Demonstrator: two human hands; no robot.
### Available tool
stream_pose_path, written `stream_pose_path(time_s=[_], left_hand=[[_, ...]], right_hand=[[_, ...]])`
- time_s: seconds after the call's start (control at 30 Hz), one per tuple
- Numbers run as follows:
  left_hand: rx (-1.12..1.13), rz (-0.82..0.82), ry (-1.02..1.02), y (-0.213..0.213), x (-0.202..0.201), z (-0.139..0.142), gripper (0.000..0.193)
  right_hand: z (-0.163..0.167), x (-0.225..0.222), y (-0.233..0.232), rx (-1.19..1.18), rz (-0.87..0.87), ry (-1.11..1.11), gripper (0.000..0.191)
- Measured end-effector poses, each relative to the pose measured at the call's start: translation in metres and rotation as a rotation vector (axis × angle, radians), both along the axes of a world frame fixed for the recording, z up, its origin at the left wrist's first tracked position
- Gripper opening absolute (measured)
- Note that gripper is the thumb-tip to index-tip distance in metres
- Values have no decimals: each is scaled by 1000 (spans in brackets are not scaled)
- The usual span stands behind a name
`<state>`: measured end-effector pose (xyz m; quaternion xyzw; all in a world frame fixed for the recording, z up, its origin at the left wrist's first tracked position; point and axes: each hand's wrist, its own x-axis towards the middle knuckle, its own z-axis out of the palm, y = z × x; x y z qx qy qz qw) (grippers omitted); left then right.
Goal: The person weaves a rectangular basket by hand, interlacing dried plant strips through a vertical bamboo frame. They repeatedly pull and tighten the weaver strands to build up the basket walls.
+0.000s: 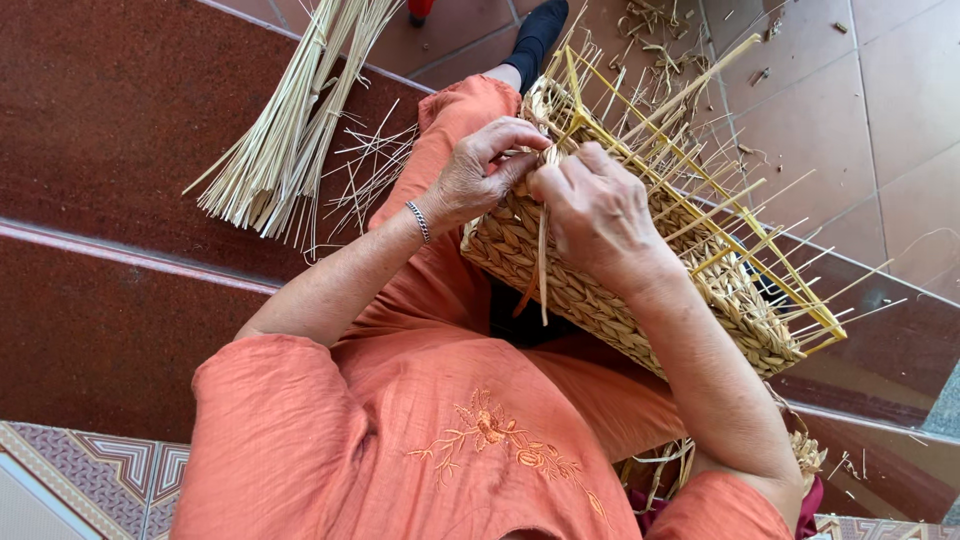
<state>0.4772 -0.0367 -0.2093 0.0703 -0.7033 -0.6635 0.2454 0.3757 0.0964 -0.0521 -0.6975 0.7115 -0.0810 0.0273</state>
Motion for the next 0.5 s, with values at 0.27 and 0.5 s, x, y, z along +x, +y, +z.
stream_pose_path(time_s=[0.27, 0.5], left_hand=[[-82, -32, -11, -5, -4, 6, 22], [-189, -36, -38, -9, -2, 17, 21]], right_hand=[[26, 9, 50, 316, -437, 7, 23], [15, 18, 92, -12, -324, 152, 10]])
